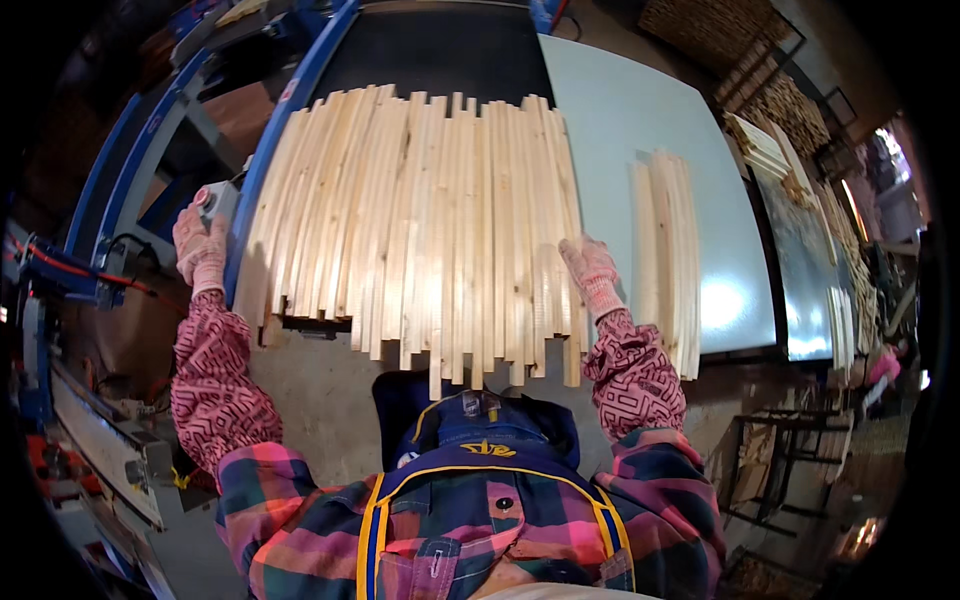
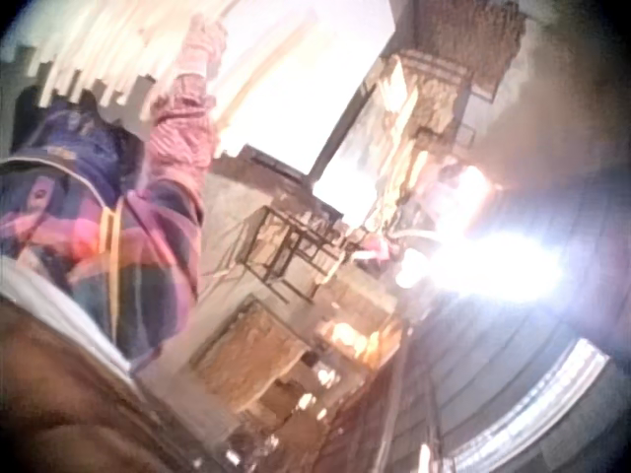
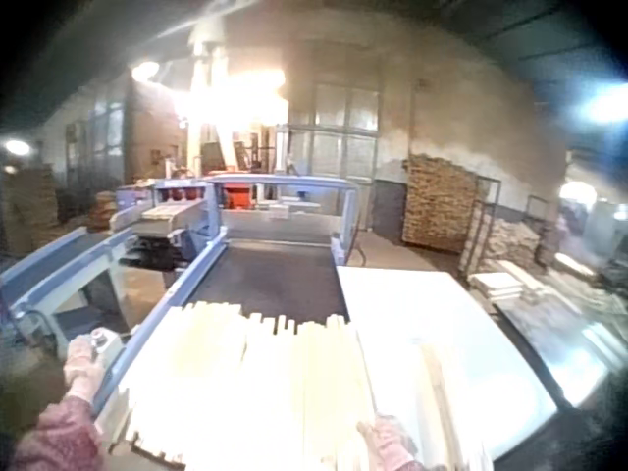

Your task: The person repeatedly picks up stacks of thin wooden planks from a metal table and places them onto a conveyor belt. They align the planks by hand before loading them, repeating this cycle throughout the clip.

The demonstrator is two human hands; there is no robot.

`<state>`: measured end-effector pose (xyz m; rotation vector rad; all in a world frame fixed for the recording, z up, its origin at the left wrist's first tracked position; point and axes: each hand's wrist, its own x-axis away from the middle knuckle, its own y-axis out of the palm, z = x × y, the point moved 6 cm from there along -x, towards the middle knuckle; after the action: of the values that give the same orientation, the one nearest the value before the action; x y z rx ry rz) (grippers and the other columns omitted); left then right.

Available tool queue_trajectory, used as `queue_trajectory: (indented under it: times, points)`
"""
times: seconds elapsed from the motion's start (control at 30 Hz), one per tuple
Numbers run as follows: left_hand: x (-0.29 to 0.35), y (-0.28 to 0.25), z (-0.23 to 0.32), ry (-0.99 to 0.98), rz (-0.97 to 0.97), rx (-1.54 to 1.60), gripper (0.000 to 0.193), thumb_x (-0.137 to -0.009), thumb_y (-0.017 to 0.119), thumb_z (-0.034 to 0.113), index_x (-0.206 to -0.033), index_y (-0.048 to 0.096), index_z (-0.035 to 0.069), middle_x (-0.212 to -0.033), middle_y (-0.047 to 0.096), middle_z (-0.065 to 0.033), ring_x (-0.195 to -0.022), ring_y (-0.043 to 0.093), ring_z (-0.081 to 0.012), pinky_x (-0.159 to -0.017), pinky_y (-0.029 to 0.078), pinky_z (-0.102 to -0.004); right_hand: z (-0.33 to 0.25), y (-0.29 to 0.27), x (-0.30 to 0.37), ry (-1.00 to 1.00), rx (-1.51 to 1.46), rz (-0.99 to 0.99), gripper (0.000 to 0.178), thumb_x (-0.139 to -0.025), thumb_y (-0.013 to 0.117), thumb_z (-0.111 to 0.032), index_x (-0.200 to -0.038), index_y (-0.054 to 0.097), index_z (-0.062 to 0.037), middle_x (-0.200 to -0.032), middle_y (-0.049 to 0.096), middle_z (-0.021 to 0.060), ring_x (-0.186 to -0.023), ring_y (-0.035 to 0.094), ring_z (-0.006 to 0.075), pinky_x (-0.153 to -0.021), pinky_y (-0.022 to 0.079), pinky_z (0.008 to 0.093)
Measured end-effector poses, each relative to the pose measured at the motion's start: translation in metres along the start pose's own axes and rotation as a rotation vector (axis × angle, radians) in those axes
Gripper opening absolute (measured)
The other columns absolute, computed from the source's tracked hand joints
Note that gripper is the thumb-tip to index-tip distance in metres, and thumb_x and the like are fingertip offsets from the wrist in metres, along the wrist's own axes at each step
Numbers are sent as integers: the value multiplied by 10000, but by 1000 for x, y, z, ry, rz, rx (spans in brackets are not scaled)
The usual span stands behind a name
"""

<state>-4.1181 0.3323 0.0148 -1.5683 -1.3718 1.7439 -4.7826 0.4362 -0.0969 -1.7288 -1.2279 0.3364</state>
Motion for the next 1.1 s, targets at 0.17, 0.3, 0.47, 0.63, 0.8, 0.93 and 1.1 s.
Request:
queue_trajectory:
  times: [0.17,0.3,0.47,0.63,0.8,0.93,1.1]
  points:
    - [-10,17,40,-60,-3,125,592,-912,514,433,-1422,387,160,-1457,400,-106,-1366,331,-252,-1110,303,-370,77,6,-18,-257,-164,-128,658,-868,596,-485,-1334,503,-29,-1229,590,168,-1146,554,290,-960,459,339]
    - [4,19,7,27,242,99,582,-918,534,406,-1421,389,151,-1447,404,-126,-1362,336,-269,-1111,303,-375,79,-15,33,-117,-340,-274,582,-866,665,-381,-1291,544,-4,-1098,658,131,-1032,617,199,-866,493,302]
    - [0,26,34,-23,171,96,612,-925,517,448,-1438,364,152,-1481,360,-103,-1377,314,-261,-1111,304,-384,81,-4,23,-216,51,50,542,-872,574,-438,-1256,558,-56,-1123,635,207,-1019,615,333,-873,488,362]
    - [2,21,29,-45,125,-3,629,-933,454,512,-1447,354,164,-1498,346,-82,-1392,293,-252,-1120,277,-419,50,-43,44,-31,53,87,310,-851,534,-354,-945,603,-66,-916,644,204,-887,627,364,-771,492,422]
    - [9,11,21,-3,151,-128,559,-945,448,495,-1397,433,167,-1410,452,-95,-1316,394,-263,-1086,309,-403,137,-32,61,-43,-289,124,325,-883,577,-354,-946,632,-40,-928,657,163,-901,626,312,-793,479,393]
    - [0,13,29,41,109,-40,514,-921,496,469,-1341,494,173,-1297,538,-97,-1230,465,-283,-1030,359,-407,191,15,56,-7,-865,150,315,-871,640,-318,-987,662,-26,-930,681,56,-953,609,189,-822,445,347]
    - [55,-71,127,254,257,263,569,-829,672,337,-1285,529,29,-1190,576,-161,-1108,510,-334,-978,407,-406,162,-7,69,28,-590,100,293,-872,607,-319,-959,677,-48,-928,677,92,-931,626,205,-796,476,350]
